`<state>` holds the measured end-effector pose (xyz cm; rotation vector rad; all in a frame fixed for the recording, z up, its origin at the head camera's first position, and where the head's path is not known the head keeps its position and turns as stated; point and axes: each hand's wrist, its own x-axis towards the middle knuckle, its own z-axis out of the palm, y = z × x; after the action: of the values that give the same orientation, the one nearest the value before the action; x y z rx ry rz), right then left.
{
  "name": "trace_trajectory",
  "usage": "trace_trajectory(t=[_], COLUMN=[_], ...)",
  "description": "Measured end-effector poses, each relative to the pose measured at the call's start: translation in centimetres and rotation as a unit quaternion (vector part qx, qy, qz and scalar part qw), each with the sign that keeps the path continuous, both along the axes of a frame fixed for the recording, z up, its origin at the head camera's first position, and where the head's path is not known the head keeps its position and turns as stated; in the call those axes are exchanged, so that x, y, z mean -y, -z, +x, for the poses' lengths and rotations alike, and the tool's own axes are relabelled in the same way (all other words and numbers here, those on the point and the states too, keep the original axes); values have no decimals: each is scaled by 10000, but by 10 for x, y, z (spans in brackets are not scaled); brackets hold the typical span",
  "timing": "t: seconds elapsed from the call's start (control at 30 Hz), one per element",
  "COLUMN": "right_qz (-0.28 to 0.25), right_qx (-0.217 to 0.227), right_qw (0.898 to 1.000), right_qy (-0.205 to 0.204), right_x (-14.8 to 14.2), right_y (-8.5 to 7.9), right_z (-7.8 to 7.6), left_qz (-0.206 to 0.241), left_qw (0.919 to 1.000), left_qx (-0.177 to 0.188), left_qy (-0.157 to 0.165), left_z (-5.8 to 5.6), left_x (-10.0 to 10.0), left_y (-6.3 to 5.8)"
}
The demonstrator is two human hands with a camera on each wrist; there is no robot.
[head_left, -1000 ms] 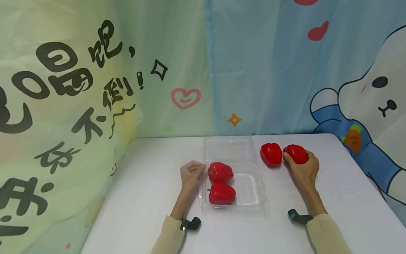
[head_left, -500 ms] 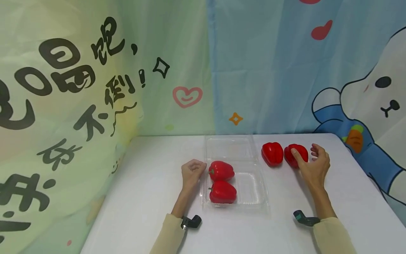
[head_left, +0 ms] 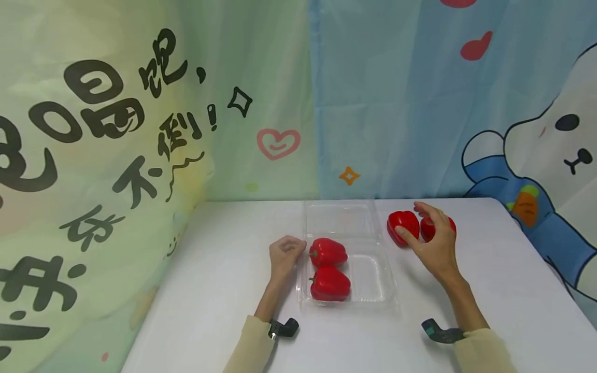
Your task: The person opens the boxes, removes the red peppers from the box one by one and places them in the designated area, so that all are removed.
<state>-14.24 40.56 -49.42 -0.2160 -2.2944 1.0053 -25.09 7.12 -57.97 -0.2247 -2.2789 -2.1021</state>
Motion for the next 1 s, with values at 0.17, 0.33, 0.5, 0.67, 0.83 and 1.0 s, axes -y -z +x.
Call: trace_trajectory(t=[0.17,0.33,0.5,0.67,0.83,1.0], right_qz=[69,36,175,502,667,738], right_qx=[368,784,1264,1610,1777,1804], right_qw=[9913,9763,9590,9408,9337,9363], right_qy=[-1263,-2017,-2532,-2939,-3035,-2921], right_x=[37,70,97,111,113,110], right_y=[2,11,14,16,17,19], right_z=[-6,-13,-23,-30,-29,-28], left_qz=[-23,32,12,-11,-39,-43], left_qw=[10000,10000,10000,10000,9999,9993], left_qx=[-16,-19,-55,40,85,-86], left_qy=[-61,-10,-12,-55,72,374], left_z=[3,2,0,-1,-2,-6], left_x=[7,11,17,19,13,7], left_y=[2,2,0,0,3,1])
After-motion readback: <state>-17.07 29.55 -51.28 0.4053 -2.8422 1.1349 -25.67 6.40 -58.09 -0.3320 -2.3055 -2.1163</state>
